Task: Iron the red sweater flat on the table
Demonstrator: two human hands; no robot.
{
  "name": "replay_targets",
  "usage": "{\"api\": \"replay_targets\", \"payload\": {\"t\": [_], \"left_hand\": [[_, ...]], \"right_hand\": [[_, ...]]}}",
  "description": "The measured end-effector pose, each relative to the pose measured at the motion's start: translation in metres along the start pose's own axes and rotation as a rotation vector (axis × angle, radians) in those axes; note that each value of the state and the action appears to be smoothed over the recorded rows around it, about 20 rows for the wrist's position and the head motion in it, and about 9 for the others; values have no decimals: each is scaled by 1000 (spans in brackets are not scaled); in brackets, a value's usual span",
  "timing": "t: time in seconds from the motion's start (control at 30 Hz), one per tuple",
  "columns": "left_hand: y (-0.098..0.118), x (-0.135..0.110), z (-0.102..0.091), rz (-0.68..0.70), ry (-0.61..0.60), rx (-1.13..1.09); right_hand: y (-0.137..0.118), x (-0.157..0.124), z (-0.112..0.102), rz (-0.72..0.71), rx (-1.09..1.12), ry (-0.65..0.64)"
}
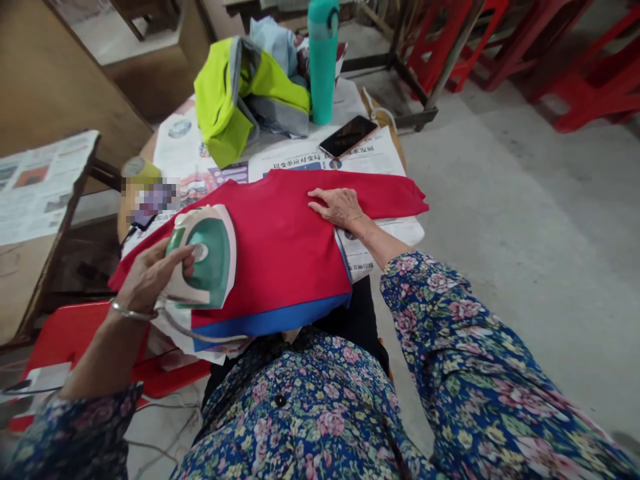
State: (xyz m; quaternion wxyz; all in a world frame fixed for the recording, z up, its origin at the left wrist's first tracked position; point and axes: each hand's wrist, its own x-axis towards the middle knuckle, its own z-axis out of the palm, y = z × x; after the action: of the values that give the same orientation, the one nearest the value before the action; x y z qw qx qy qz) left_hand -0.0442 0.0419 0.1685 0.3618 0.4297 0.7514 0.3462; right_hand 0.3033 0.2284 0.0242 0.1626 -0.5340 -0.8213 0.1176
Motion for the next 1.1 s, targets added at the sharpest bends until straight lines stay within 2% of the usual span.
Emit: {"api": "replay_targets", "payload": {"t": [0.17,0.3,0.43,0.57,0.67,0.77,0.87,1.0,1.1], "left_hand": [[33,42,18,-30,29,-79],[43,48,16,-72,146,-145],[27,31,2,-87,118,-70],[5,-6,-10,-39,18,68],[-2,-32,-11,-19,-28,109],[0,-38,-5,51,-81,178],[6,-22,5,138,-121,216],[22,22,18,168,-124,201],[37,55,21,172,-95,182]], "right_hand": [[-3,-1,-3,6,-29,-25],[-5,0,-3,-1,-47,-19],[-4,2,-1,-12,-48,-17],[-2,2,0,-37,-46,9],[-3,6,0,-10,-35,-4],[-7,9,1,47,-11,-30],[-17,3,7,68,-21,6],[-32,-25,20,82,-61,131],[-39,-42,26,109,-49,158]]}}
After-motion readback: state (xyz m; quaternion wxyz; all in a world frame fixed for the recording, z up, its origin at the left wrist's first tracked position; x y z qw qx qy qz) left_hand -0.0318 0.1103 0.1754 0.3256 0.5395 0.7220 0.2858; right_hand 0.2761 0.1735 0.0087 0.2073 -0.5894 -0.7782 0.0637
